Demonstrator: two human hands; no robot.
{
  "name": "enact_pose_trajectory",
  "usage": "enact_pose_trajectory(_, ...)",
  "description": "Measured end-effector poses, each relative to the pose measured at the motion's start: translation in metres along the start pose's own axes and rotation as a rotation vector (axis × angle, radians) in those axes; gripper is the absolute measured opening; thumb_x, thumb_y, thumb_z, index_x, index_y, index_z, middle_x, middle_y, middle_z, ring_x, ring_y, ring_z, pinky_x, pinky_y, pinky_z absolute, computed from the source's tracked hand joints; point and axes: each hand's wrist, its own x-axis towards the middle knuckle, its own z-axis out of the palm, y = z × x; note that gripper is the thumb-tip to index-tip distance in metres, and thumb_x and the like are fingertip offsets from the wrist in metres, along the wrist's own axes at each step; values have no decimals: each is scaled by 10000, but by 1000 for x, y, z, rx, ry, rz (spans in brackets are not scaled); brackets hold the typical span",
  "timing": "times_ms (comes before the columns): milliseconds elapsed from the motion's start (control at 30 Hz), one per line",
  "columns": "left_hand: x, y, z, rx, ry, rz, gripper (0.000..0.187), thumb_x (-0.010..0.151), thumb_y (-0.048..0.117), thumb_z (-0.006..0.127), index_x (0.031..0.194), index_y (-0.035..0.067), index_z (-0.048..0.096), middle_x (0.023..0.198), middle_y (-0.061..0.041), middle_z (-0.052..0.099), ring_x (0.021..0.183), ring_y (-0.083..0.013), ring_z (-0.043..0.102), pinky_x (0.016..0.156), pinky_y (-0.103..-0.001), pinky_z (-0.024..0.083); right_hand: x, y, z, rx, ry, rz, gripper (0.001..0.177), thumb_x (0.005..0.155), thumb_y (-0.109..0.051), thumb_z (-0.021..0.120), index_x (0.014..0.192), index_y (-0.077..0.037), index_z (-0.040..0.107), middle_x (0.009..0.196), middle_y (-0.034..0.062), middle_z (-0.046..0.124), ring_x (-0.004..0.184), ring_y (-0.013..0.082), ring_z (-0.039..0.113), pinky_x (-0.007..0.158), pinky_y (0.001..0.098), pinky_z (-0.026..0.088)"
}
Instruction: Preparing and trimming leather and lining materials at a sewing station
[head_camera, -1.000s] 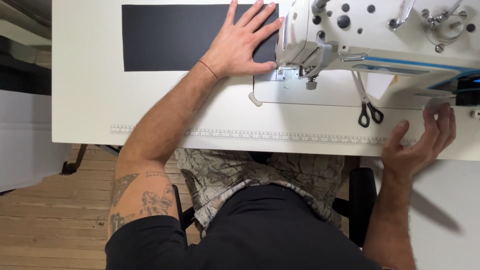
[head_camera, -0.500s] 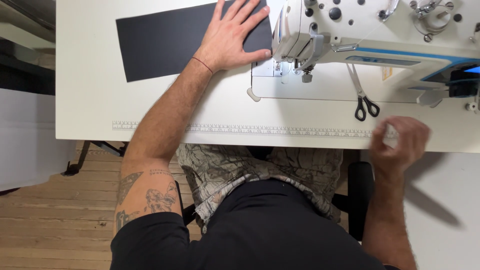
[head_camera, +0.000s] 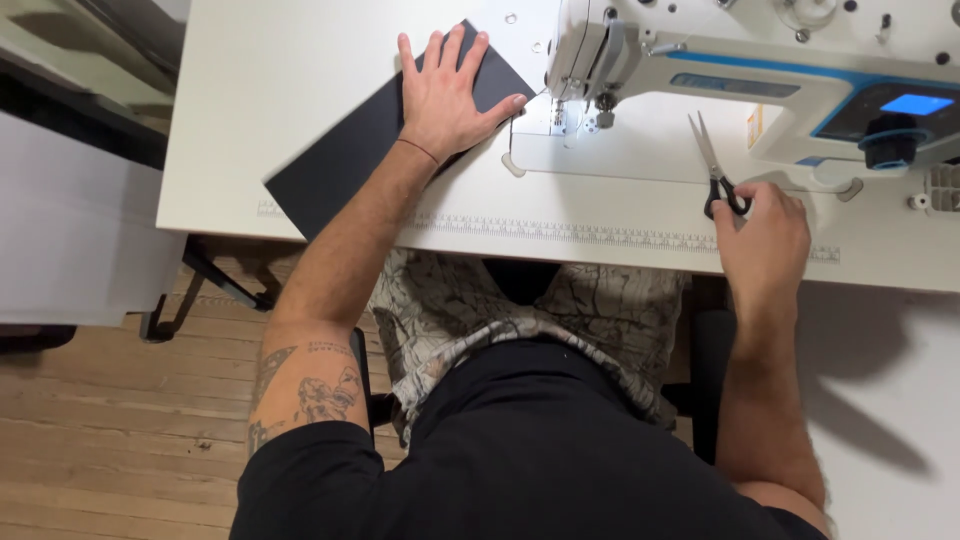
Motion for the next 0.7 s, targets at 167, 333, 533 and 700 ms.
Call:
enact_pose_trajectory(167,-27,-6,16,285,148,-48,1094,945,980,123,1594,154,432,1360,-176,581,1175,-371,548,1185,-641,90,-2,11,-7,-211,-69,-9,304,1000,-394,728,1039,-104,812,1027,97,777,1025,380,637,817,467,503)
enact_pose_trajectory(333,-61,8,3,325,95,-119,1125,921,995,126,1553,130,469,1277,-167,610,1187,-361,569,1190,-658,98,-10,7,-17,-191,-135,-17,359,940,-345,639,1085,-83,838,1110,149,711,1046,373,640,903,477,503)
enact_pose_trajectory(533,-90,24,0,433,115,-217,1174,912,1012,87,1485,96,546,1146,-133,647,1053,-319,611,1183,-682,115,-29,-70,-78,223,-423,101,303,896,-351,732,1035,-94,815,1072,99,726,856,268,690,733,406,555)
enact_pose_trajectory(700,-97,35,-2,533,103,-275,1241,918,1048,59,1295,25,653,974,-92,654,906,-279,615,1190,-709,115,-34,-120,-68,797,-756,367,224,1001,-89,681,1128,81,750,900,220,783,531,195,616,513,291,542)
